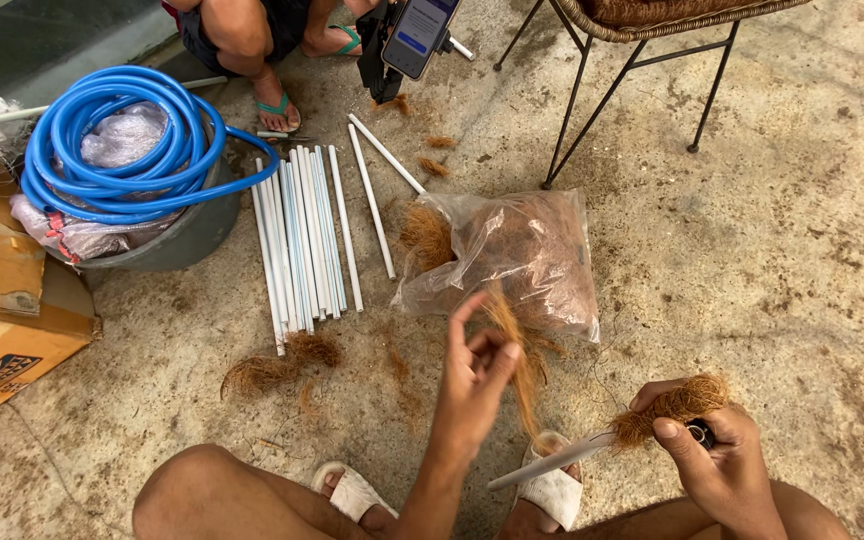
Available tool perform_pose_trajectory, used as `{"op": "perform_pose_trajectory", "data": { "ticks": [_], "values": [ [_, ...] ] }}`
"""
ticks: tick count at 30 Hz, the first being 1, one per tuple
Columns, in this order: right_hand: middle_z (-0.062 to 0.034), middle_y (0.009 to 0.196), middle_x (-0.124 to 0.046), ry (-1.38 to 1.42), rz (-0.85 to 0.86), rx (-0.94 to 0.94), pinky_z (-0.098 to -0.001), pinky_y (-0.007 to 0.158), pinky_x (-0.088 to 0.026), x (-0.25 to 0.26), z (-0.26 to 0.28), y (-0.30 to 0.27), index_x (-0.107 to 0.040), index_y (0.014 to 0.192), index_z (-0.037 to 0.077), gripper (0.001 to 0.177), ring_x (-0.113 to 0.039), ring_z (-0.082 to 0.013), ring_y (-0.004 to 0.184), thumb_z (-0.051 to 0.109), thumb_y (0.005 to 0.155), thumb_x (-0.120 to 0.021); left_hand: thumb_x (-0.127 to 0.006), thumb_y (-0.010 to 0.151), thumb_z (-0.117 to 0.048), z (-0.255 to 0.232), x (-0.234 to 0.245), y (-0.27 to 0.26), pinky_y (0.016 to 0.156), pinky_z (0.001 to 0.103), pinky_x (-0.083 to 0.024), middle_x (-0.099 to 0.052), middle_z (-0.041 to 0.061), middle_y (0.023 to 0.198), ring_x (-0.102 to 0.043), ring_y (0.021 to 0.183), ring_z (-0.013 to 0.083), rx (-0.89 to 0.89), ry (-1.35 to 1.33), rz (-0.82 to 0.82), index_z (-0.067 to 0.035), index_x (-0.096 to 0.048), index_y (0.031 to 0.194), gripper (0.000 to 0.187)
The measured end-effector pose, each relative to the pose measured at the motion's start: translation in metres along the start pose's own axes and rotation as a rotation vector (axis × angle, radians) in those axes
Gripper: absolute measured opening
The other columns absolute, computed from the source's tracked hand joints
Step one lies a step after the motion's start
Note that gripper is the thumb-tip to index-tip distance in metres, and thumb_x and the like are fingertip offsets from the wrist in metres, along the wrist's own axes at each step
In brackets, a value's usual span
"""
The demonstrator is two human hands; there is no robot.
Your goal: The person sits on the floor and wraps brown fibrous material around the end of a white plastic rod. They use a black tool to secure the fibers in place, repeatedly winding and tightening the material to form a broom head.
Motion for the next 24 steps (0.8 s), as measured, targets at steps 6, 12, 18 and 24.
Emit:
{"op": "perform_pose_trajectory", "data": {
  "ticks": [6,12,18,24],
  "values": [
    [-0.0108,0.092,-0.078,-0.009,0.006,0.04,-0.0321,0.067,-0.059,-0.003,0.003,0.001,-0.074,0.102,-0.002,0.024,-0.072,-0.0161,0.079,0.019,0.093,-0.068,-0.07,0.091,-0.008,0.0,0.033,0.014,0.072,0.03,-0.057,-0.066,0.009,0.093,-0.064,0.086,0.0193,-0.047,-0.172,-0.12,-0.012,-0.034,0.137,0.058],
    [-0.011,0.086,-0.077,-0.065,0.026,0.025,-0.0329,0.066,-0.057,-0.003,-0.004,0.0,-0.074,0.105,-0.002,0.022,-0.07,-0.0168,0.077,0.016,0.093,-0.068,-0.068,0.088,-0.014,-0.059,0.021,0.066,0.067,0.031,-0.059,-0.07,0.009,0.095,-0.065,0.079,0.0173,-0.024,-0.083,-0.098,-0.028,-0.018,0.152,0.082],
    [-0.0112,0.092,-0.078,0.0,0.047,0.055,-0.032,0.067,-0.06,-0.008,0.003,0.001,-0.074,0.104,-0.001,0.02,-0.073,-0.0166,0.08,0.015,0.092,-0.068,-0.07,0.095,-0.01,-0.064,0.01,0.059,0.066,0.027,-0.051,-0.063,0.006,0.093,-0.057,0.08,0.0158,-0.158,0.028,0.092,-0.015,-0.039,0.151,0.064],
    [-0.0125,0.087,-0.075,-0.009,0.043,-0.014,-0.0341,0.062,-0.059,-0.011,0.003,0.007,-0.076,0.104,-0.002,0.021,-0.073,-0.0189,0.072,0.014,0.092,-0.069,-0.067,0.095,-0.005,-0.017,0.001,0.022,0.063,0.027,-0.053,-0.063,0.008,0.089,-0.06,0.079,0.0168,-0.032,-0.195,0.169,-0.015,-0.035,0.142,0.057]
  ]
}}
Point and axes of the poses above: each hand's wrist, its own y-axis towards the middle knuckle, its own x-axis out of the back of the hand, z = x × y, the point moved 7 cm from there along y, towards the middle knuckle
